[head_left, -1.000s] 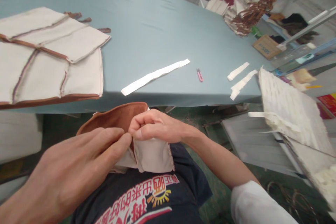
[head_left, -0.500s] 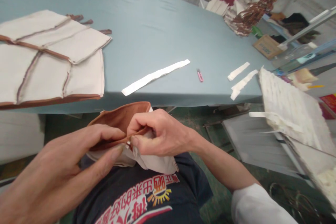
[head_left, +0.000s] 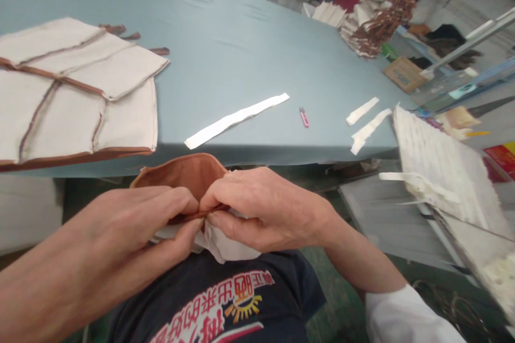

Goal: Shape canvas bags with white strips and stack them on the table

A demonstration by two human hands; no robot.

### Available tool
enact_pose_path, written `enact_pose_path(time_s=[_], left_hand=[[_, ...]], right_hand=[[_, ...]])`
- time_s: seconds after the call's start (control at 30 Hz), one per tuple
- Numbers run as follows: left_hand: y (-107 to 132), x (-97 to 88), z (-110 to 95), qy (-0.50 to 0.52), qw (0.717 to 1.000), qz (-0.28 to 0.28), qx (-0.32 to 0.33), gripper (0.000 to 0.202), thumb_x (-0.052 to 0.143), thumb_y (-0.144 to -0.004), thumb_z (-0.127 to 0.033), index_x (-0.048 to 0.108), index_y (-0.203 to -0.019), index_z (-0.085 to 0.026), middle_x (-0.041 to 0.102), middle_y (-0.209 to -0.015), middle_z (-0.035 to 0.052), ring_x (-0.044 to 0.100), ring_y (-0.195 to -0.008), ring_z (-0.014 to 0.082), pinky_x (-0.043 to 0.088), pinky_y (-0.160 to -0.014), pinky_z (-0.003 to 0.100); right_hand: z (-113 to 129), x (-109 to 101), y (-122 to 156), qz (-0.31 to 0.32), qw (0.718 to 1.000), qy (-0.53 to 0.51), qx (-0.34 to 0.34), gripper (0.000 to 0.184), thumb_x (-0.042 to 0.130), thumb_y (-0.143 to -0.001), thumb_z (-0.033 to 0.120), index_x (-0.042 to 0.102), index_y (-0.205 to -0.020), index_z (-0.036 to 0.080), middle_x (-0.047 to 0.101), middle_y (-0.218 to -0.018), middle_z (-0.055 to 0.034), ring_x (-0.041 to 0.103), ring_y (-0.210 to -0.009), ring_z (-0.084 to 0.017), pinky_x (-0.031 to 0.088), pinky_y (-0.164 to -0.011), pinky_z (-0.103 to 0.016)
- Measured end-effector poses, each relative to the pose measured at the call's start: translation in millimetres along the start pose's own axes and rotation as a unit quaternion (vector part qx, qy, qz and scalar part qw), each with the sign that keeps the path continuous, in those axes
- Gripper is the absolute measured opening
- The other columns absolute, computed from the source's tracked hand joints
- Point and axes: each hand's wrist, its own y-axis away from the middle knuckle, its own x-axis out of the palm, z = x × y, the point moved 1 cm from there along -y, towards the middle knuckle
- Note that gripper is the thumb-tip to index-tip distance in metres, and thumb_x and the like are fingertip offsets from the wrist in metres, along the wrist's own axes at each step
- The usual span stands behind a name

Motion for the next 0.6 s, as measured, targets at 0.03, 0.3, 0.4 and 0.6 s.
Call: enact_pose_path(time_s=[0.03, 0.3, 0.4, 0.6], left_hand=[[-3, 2.2, -3, -0.019, 1.000, -0.016, 0.017, 0.028, 0.055, -0.105, -0.031, 0.069, -0.080, -0.029, 0.069, -0.062, -0.0081, 0.060, -0.047, 0.0111, 0.037, -0.048, 0.026], [1, 32.2, 1, 0.060, 0.994, -0.079, -0.041, 0.031, 0.049, -0.099, -0.018, 0.045, -0.070, -0.028, 0.042, -0.053, -0.0119, 0.040, -0.041, 0.0080, 0.031, -0.042, 0.019], [12, 29.7, 10, 0.123, 0.987, -0.084, -0.054, 0.033, 0.051, -0.103, -0.022, 0.050, -0.071, -0.027, 0.047, -0.057, -0.0111, 0.042, -0.045, 0.0089, 0.033, -0.044, 0.020], [24, 24.1, 18, 0.099, 0.989, -0.049, -0.100, 0.044, 0.058, -0.106, -0.035, 0.045, -0.065, -0.026, 0.042, -0.057, -0.0100, 0.037, -0.046, 0.0087, 0.027, -0.044, 0.024]], right_hand=[[2, -2, -1, 0.009, 1.000, 0.017, 0.012, 0.017, 0.055, -0.113, 0.019, 0.070, -0.105, 0.021, 0.083, -0.104, -0.0068, 0.076, -0.096, -0.020, 0.054, -0.086, -0.032], [-23, 8, -9, -0.021, 0.998, 0.006, 0.064, 0.015, 0.066, -0.113, 0.031, 0.072, -0.105, 0.020, 0.081, -0.100, -0.0040, 0.070, -0.091, -0.018, 0.040, -0.077, -0.030], [-50, 9, -4, -0.054, 0.994, -0.073, 0.065, 0.025, 0.079, -0.104, 0.041, 0.069, -0.096, 0.019, 0.074, -0.089, 0.0002, 0.063, -0.081, -0.015, 0.039, -0.077, -0.028], [-63, 4, 13, -0.070, 0.980, -0.166, 0.078, 0.038, 0.079, -0.100, 0.052, 0.065, -0.086, 0.019, 0.061, -0.075, 0.0051, 0.051, -0.067, -0.011, 0.034, -0.069, -0.027]])
